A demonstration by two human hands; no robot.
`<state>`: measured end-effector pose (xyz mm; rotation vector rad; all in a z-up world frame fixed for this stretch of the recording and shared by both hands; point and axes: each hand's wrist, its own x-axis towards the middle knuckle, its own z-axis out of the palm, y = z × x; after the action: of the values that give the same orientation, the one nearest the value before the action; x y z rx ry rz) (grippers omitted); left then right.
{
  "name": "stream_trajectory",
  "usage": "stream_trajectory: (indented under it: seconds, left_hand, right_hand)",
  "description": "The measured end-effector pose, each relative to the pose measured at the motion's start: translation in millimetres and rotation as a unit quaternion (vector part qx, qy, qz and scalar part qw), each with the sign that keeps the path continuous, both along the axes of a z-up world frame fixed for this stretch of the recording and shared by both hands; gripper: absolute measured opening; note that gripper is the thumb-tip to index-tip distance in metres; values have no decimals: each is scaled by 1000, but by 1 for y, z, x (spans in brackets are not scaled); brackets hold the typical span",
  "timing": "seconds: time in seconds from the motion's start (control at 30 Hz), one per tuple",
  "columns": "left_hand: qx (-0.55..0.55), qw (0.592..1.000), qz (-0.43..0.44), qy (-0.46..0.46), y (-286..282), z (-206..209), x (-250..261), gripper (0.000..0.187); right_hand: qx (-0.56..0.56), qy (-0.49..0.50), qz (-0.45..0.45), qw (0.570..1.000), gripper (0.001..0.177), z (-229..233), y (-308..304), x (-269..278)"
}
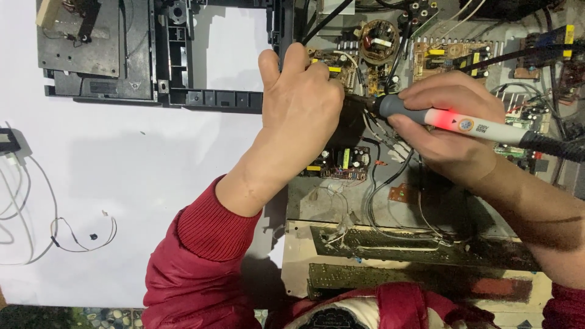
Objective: The person is repairing an electronic device by soldering components onto a circuit board and cleaning the area with a brush.
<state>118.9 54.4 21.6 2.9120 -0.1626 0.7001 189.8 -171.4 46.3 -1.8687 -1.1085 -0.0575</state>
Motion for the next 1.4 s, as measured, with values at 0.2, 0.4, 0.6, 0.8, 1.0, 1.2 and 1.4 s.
stream_trajectory:
  seconds: [0.2,0.4,0.6,0.8,1.0,1.2,1.4]
  left_hand:
    - [-2,1000,2,-1,0,0,1,26]
    - [5,1000,6,5,0,0,1,22]
    - [-2,1000,-1,25,3,4,0,24]
    - [-54,990,66,114,41,60,-15,23]
    - [8,979,165,-120,138,106,-77,17]
    - [-183,931,313,42,176,103,-110,15]
    - [-268,885,343,166,162,80,-125,13]
  right_hand:
    - [-3,-11,2,1000,20,-1,-1,1]
    - [0,0,6,1000,21,-1,0,1]
    - [53,-1,7,999,17,-19,-4,11]
    - [89,94,-56,990,24,-11,-12,9]
    - [35,41,-69,996,13,31,-15,15]
    - [36,192,-58,979,11,97,12,-26]
    - [7,365,-120,923,18,108,30,-41]
